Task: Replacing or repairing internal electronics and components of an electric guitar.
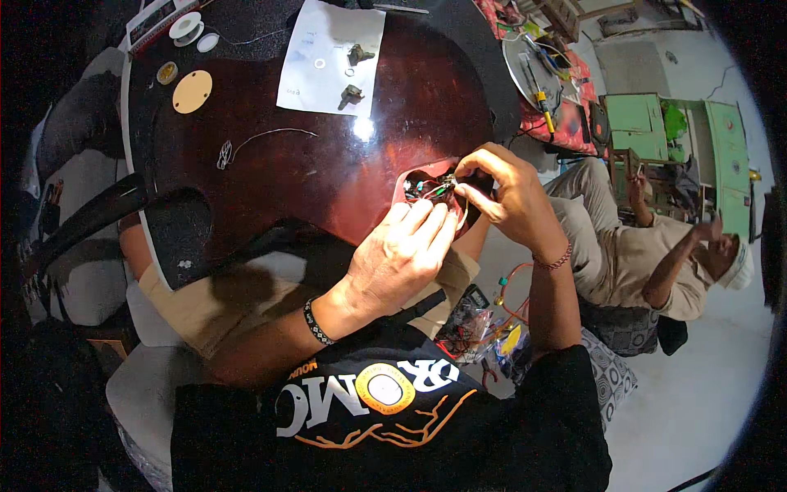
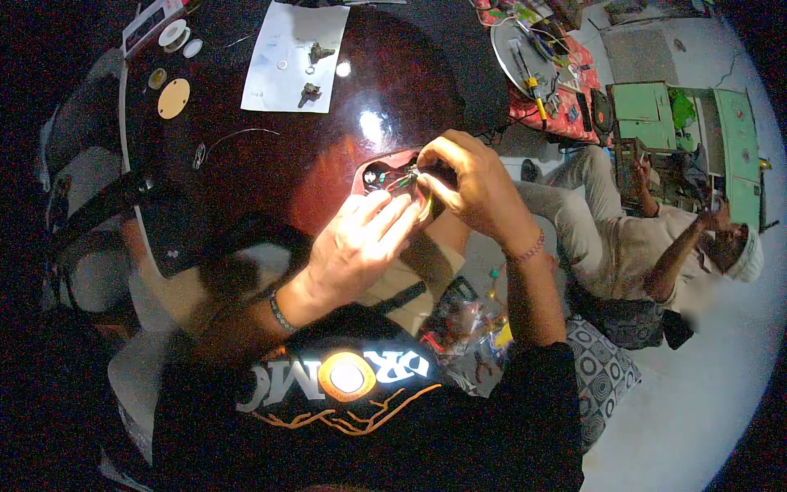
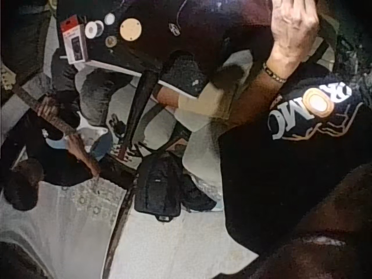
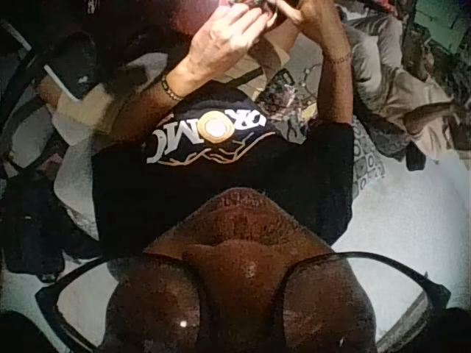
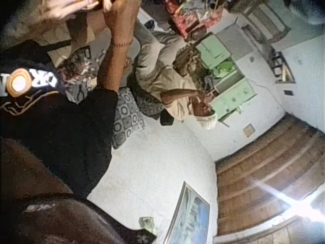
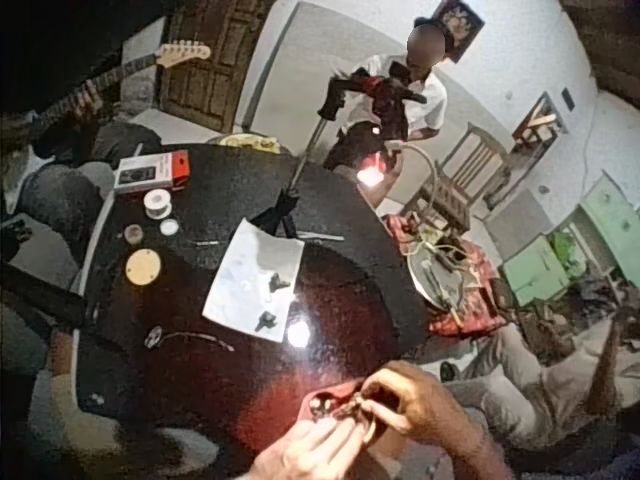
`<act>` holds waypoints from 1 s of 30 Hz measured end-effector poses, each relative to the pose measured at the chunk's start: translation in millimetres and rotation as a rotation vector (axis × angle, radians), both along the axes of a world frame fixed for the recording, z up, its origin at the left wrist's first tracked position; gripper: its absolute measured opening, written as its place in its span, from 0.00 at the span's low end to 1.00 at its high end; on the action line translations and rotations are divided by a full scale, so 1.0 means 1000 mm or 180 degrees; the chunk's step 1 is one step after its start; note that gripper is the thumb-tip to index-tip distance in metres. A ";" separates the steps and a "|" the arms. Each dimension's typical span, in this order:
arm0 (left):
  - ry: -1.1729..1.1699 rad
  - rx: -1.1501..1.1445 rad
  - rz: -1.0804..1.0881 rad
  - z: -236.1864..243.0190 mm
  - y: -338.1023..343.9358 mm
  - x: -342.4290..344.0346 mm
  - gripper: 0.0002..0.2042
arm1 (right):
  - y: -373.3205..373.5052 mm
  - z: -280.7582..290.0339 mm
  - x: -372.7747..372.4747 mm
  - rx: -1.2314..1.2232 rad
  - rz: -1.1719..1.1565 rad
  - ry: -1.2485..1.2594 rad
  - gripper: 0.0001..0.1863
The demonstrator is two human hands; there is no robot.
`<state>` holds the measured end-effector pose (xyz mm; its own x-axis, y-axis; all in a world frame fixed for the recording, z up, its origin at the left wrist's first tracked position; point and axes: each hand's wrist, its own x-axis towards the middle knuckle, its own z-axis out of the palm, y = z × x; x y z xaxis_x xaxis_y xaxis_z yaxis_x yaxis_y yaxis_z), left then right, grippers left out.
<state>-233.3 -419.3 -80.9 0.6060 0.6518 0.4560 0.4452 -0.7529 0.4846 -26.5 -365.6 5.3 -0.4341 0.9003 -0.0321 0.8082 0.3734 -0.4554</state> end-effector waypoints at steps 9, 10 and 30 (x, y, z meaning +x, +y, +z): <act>-0.0147 0.0173 0.0070 -0.002 0.004 0.001 0.23 | 0.009 0.006 -0.005 -0.0382 -0.0051 -0.0102 0.10; -0.0155 0.0157 0.0086 -0.003 0.004 0.001 0.23 | 0.009 0.008 -0.008 -0.0487 -0.0182 -0.0048 0.10; -0.0118 0.0033 0.0017 -0.001 0.002 0.002 0.24 | 0.006 0.009 -0.012 -0.0007 -0.0057 -0.0751 0.10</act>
<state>-231.8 -417.1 -82.2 0.5851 0.6500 0.4850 0.4310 -0.7558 0.4930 -38.8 -360.0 14.1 -0.3982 0.9076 -0.1329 0.8989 0.3572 -0.2539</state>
